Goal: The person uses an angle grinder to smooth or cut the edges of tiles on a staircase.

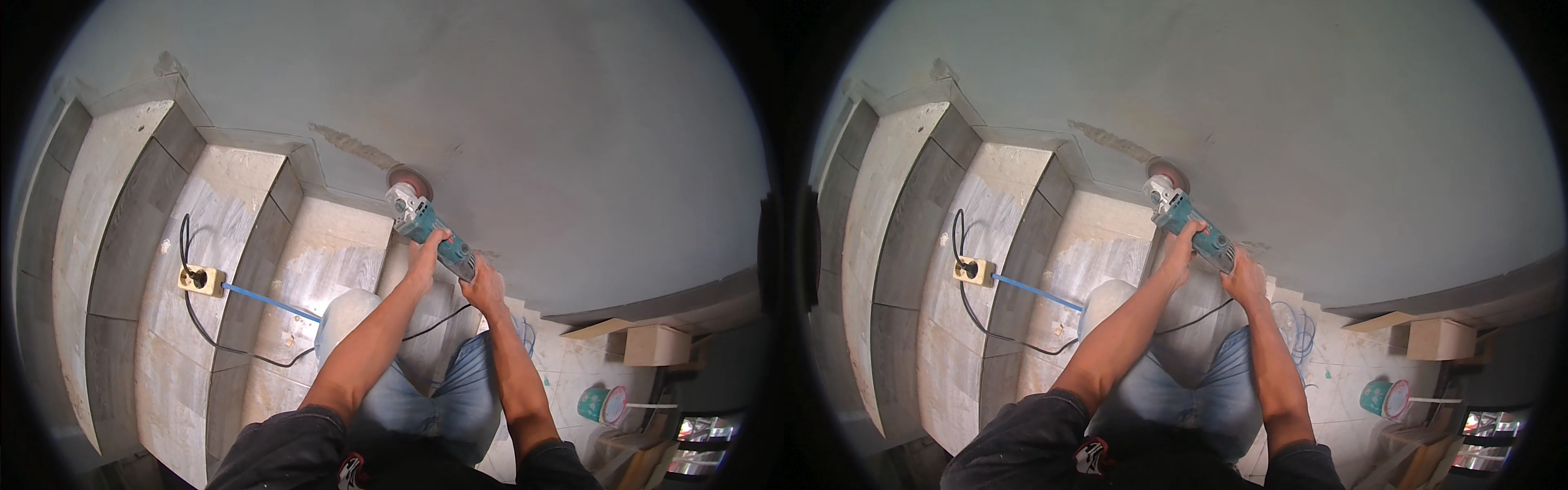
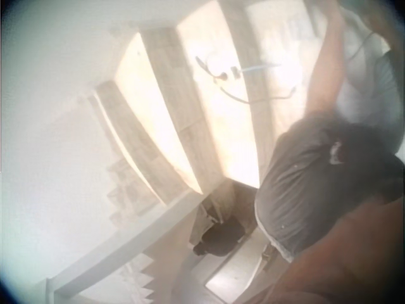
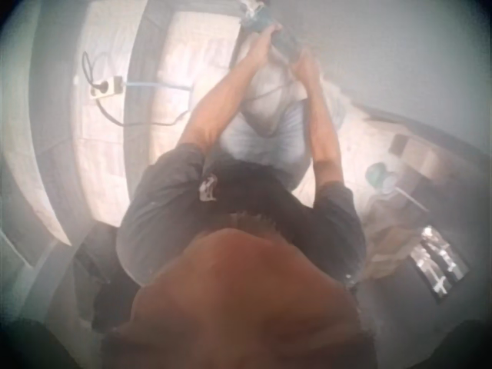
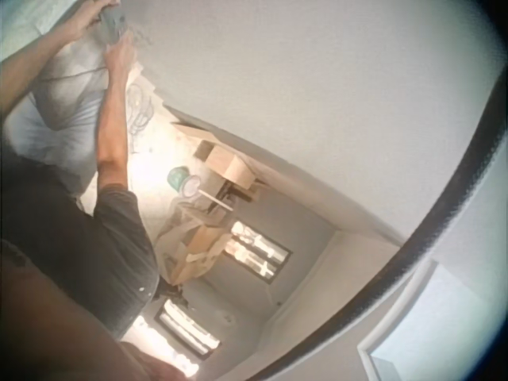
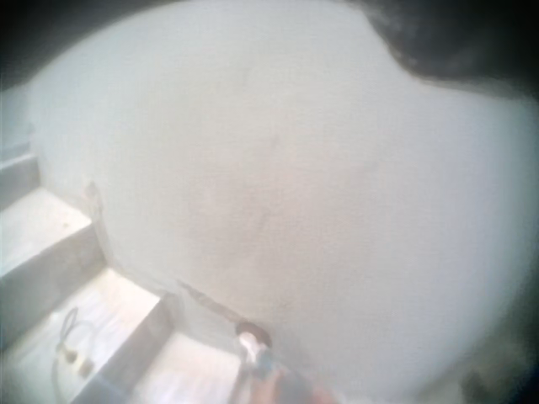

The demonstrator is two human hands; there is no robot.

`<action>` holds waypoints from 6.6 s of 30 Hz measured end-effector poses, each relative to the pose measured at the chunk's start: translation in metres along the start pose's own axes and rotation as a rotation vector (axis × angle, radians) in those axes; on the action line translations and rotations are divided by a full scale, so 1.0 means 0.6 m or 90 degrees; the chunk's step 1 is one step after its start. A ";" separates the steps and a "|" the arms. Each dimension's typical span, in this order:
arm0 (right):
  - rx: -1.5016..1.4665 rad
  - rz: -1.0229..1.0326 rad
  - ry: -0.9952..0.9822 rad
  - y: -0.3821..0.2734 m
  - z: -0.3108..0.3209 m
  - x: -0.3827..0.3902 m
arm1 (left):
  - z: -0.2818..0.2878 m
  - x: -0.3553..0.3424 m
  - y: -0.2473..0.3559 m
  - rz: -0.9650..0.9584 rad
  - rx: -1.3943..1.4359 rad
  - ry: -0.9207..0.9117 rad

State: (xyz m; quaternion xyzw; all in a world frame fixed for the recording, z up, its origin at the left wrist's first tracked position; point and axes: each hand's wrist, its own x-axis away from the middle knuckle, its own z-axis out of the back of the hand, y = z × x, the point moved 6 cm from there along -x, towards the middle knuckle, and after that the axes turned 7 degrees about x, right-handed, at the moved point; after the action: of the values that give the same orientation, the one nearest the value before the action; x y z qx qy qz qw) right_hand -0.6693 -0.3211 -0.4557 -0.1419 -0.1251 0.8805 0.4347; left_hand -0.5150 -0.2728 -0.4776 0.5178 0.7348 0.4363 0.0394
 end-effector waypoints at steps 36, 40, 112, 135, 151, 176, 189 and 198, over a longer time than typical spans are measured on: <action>0.041 0.007 -0.031 0.034 -0.012 -0.005 | 0.001 -0.017 -0.028 0.005 -0.039 -0.064; 0.039 -0.002 -0.034 0.023 -0.016 -0.009 | 0.000 -0.015 -0.017 -0.020 -0.010 -0.083; 0.025 -0.046 0.046 0.056 0.017 0.080 | -0.024 0.052 -0.046 0.095 -0.117 -0.184; -0.039 0.068 0.078 -0.036 0.036 0.057 | 0.000 0.068 0.008 -0.042 -0.022 -0.094; -0.008 0.053 0.037 -0.079 0.039 0.035 | 0.013 0.069 0.048 -0.083 0.071 -0.033; -0.038 0.116 0.051 -0.139 0.033 -0.005 | 0.034 0.063 0.104 -0.157 0.184 0.008; 0.015 0.097 -0.004 -0.164 0.044 -0.012 | 0.046 0.063 0.117 -0.134 0.213 0.068; 0.029 0.090 -0.022 -0.175 0.050 -0.018 | 0.047 0.070 0.137 -0.157 0.245 0.074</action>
State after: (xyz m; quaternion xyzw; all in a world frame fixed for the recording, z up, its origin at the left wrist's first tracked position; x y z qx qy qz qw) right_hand -0.5972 -0.2704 -0.3901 -0.1250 -0.1021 0.9140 0.3723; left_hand -0.4605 -0.2156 -0.4221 0.3962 0.8631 0.3093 -0.0497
